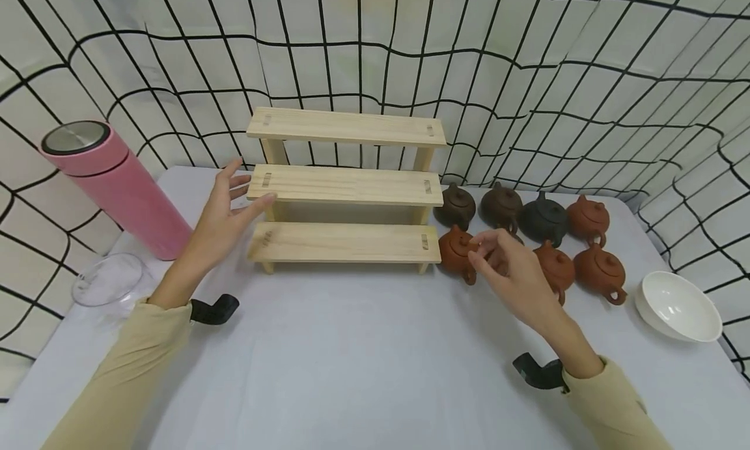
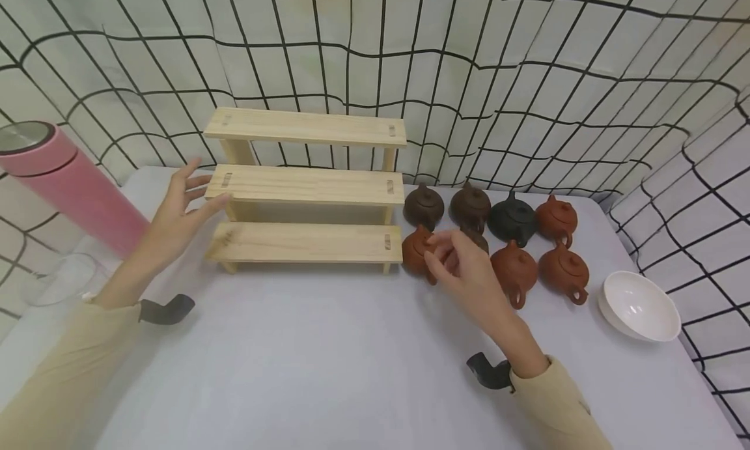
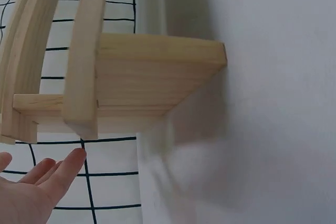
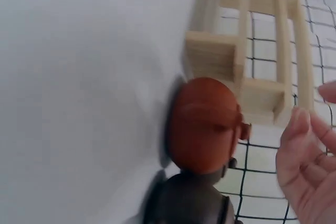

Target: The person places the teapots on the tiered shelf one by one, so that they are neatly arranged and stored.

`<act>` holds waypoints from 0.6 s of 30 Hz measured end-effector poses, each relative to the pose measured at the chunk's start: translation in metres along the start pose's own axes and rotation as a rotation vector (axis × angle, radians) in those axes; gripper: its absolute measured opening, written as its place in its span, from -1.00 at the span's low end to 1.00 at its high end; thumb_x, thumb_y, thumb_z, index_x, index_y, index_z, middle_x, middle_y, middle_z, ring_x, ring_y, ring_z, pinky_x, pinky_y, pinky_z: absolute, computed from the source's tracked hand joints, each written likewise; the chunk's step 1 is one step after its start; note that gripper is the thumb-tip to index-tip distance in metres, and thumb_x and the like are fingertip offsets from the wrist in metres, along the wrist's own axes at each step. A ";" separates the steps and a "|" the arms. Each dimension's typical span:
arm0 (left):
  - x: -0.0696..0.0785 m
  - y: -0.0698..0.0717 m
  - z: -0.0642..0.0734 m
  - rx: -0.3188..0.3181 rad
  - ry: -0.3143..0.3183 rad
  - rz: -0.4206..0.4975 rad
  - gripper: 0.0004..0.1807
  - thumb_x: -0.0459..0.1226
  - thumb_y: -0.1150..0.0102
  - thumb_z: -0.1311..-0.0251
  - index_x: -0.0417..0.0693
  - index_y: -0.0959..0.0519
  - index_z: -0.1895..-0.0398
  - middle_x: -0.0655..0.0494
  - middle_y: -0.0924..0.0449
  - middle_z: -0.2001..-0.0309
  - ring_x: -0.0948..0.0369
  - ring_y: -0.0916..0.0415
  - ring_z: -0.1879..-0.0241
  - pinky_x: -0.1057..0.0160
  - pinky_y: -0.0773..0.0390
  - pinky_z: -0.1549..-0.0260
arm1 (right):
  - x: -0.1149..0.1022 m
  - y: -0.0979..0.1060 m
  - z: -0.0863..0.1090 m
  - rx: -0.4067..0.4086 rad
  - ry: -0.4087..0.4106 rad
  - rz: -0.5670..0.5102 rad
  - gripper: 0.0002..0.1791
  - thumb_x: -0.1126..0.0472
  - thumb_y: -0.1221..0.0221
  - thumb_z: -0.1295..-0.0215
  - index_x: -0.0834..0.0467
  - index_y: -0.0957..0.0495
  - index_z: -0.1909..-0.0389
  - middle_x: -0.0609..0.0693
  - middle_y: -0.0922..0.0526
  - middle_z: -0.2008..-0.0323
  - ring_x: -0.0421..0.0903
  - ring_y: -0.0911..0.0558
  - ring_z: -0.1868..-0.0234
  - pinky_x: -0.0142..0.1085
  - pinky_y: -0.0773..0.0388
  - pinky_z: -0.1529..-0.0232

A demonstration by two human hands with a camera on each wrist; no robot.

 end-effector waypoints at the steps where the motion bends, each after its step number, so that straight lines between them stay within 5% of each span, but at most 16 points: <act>1: 0.000 -0.002 -0.002 -0.002 -0.003 -0.002 0.07 0.01 -0.21 -0.47 0.06 0.32 -0.73 -0.24 0.05 -0.62 -0.18 -0.02 -0.56 -0.28 -0.22 -0.40 | 0.001 -0.002 0.002 -0.025 -0.034 0.026 -0.80 0.32 -0.26 -0.48 0.25 -0.55 -0.05 0.01 -0.59 0.32 -0.15 -0.51 0.41 -0.41 -0.45 0.44; 10: -0.003 -0.011 -0.008 -0.033 -0.017 -0.024 0.03 0.03 -0.11 -0.52 0.08 0.37 -0.72 -0.31 0.07 -0.61 -0.19 -0.17 -0.44 -0.17 -0.27 -0.28 | 0.016 -0.015 0.019 -0.210 -0.326 0.170 -0.66 0.09 -0.20 -0.54 0.30 -0.50 -0.06 0.02 -0.62 0.48 -0.12 -0.53 0.61 -0.24 -0.46 0.55; 18: -0.001 -0.017 -0.012 -0.070 -0.030 0.017 0.00 0.01 -0.06 -0.55 0.01 0.37 -0.72 -0.28 0.04 -0.61 -0.17 -0.14 -0.47 -0.20 -0.17 -0.38 | 0.030 -0.026 0.020 -0.300 -0.397 -0.010 -0.63 0.11 -0.18 -0.56 0.33 -0.46 -0.12 0.07 -0.66 0.46 -0.06 -0.58 0.71 -0.21 -0.52 0.59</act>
Point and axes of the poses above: each hand's wrist, its own z-axis away from the middle knuckle, its own y-axis out of the back of the hand, x = y × z, the point moved 5 cm from there along -z, towards the middle knuckle
